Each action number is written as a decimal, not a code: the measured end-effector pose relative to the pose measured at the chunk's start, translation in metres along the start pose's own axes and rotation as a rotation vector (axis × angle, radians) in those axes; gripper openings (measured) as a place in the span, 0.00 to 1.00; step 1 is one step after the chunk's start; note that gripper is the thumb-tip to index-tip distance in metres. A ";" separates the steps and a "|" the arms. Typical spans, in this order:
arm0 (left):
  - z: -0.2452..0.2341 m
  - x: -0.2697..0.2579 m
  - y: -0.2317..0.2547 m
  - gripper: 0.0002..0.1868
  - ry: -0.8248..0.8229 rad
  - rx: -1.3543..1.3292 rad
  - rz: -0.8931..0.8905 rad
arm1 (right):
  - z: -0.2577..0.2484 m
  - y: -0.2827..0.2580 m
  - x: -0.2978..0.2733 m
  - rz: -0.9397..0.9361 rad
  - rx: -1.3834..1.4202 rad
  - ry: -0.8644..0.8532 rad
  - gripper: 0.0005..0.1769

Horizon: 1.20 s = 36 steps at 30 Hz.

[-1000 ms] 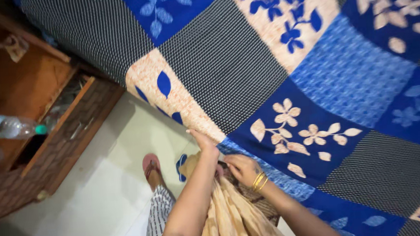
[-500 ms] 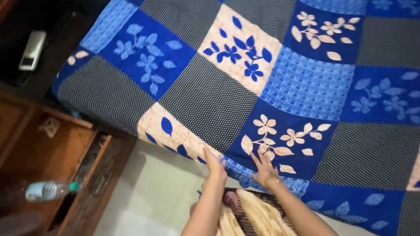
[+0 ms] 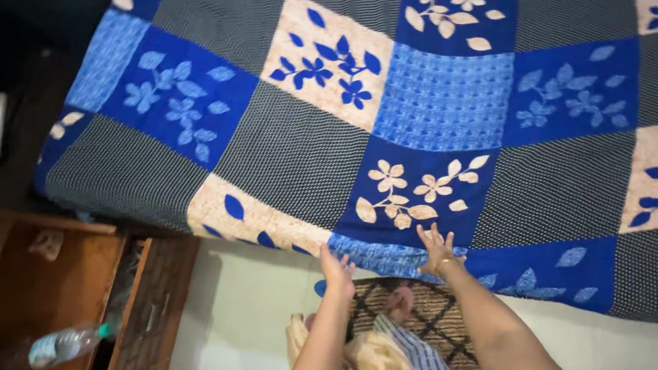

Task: The person folds a tan shawl and a blue patterned bedsheet by hand, then arranges pillows and other folded items on a bed.

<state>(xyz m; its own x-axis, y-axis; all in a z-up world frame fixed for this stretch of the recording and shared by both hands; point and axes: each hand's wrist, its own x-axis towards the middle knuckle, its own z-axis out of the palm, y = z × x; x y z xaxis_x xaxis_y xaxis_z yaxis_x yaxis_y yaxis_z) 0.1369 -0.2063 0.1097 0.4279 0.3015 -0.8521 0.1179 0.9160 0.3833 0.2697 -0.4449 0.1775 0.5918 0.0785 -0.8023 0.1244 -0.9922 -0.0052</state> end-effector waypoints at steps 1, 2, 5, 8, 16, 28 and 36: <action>0.003 -0.002 -0.005 0.44 0.006 -0.011 -0.018 | -0.003 -0.001 0.002 -0.010 0.002 -0.023 0.76; 0.008 -0.002 -0.009 0.43 0.013 -0.023 -0.035 | -0.006 -0.001 0.003 -0.021 0.004 -0.045 0.75; 0.031 0.006 -0.023 0.43 0.063 -0.013 -0.033 | 0.001 0.002 -0.001 -0.006 0.036 0.003 0.74; 0.052 0.005 -0.034 0.45 -0.065 0.051 0.061 | 0.010 0.002 -0.006 0.007 0.071 0.057 0.73; 0.132 -0.051 -0.074 0.32 0.054 0.778 0.771 | 0.022 0.011 0.016 -0.080 0.049 0.120 0.40; 0.276 -0.149 -0.304 0.24 -0.410 1.674 0.900 | -0.085 0.434 0.010 -0.499 0.051 0.361 0.38; 0.287 -0.172 -0.392 0.13 -0.545 2.250 1.112 | -0.023 0.525 0.009 -0.434 0.040 0.345 0.12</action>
<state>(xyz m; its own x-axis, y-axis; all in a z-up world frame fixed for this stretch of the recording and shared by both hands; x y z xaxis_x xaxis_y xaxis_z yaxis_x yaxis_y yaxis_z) 0.2743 -0.6932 0.2079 0.9609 -0.1406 -0.2386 -0.0618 -0.9487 0.3102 0.3585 -0.9627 0.1812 0.7201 0.5015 -0.4795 0.3884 -0.8640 -0.3202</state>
